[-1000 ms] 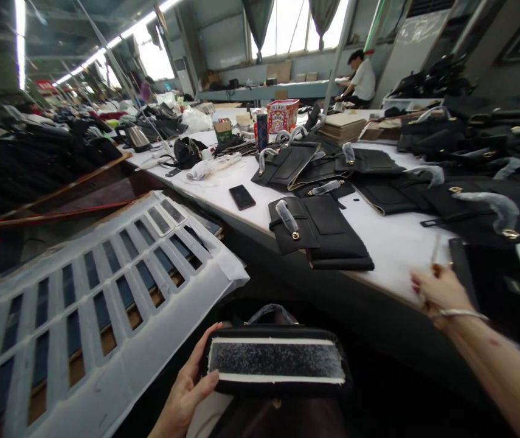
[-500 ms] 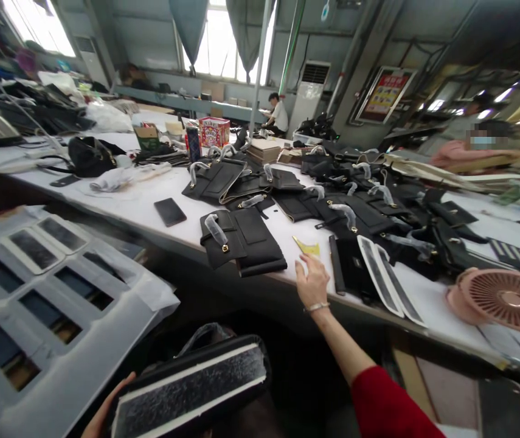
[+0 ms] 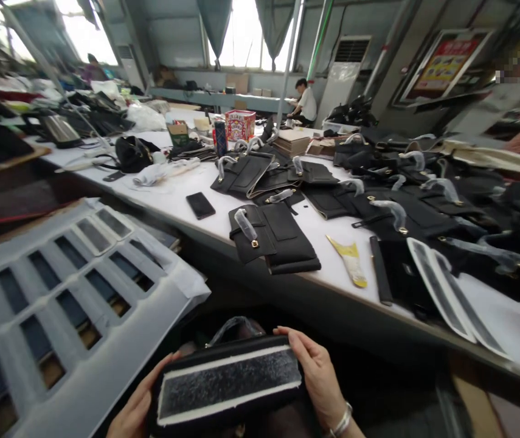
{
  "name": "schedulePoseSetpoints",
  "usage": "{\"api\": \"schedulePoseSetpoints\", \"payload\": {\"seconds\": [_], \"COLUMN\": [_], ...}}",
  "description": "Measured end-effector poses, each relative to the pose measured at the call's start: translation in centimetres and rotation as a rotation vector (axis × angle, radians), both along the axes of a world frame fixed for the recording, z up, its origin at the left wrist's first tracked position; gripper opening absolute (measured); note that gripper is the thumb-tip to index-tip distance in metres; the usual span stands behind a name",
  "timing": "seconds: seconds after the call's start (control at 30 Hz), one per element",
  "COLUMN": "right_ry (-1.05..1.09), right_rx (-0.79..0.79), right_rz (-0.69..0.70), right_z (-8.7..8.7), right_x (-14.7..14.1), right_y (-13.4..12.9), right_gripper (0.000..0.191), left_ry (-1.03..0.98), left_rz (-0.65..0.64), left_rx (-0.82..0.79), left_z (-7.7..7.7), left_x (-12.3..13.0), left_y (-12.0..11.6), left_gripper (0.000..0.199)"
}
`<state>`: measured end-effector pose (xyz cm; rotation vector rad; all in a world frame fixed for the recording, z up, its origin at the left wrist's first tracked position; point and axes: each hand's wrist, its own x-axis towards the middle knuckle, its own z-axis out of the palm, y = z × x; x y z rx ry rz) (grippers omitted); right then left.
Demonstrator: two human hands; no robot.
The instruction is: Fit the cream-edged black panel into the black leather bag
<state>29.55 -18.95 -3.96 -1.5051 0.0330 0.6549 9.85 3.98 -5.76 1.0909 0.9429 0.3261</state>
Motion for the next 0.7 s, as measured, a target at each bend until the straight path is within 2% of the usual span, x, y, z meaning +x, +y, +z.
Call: {"api": "schedulePoseSetpoints", "payload": {"seconds": [0.1, 0.27, 0.43, 0.53, 0.6, 0.7], "right_ry": [0.028, 0.032, -0.084, -0.215, -0.349, -0.786], "right_rx": [-0.048, -0.099, -0.186, -0.315, -0.444, -0.551], "right_rz": [0.016, 0.040, 0.104, 0.153, 0.164, 0.188], "right_z": [-0.8, -2.4, -3.5, -3.9, -4.1, -4.1], "right_x": [0.3, 0.9, 1.7, 1.6, 1.1, 0.0], "right_y": [-0.5, -1.0, -1.3, -1.7, -1.9, -1.6], "right_gripper": [0.051, 0.051, 0.056, 0.058, 0.058, 0.052], "left_ry": [-0.024, -0.068, -0.101, -0.103, -0.043, 0.062], "left_rz": [-0.034, -0.122, -0.141, -0.180, -0.166, -0.114], "left_rx": [-0.074, -0.037, 0.006, 0.026, 0.131, 0.520], "left_z": [0.2, 0.1, 0.2, 0.6, 0.8, 0.7], "left_x": [1.1, 2.1, 2.4, 2.2, 1.9, 1.1], "left_y": [0.4, 0.6, 0.8, 0.6, 0.2, -0.5], "left_gripper": [0.054, 0.053, 0.051, 0.056, 0.055, 0.047]}}
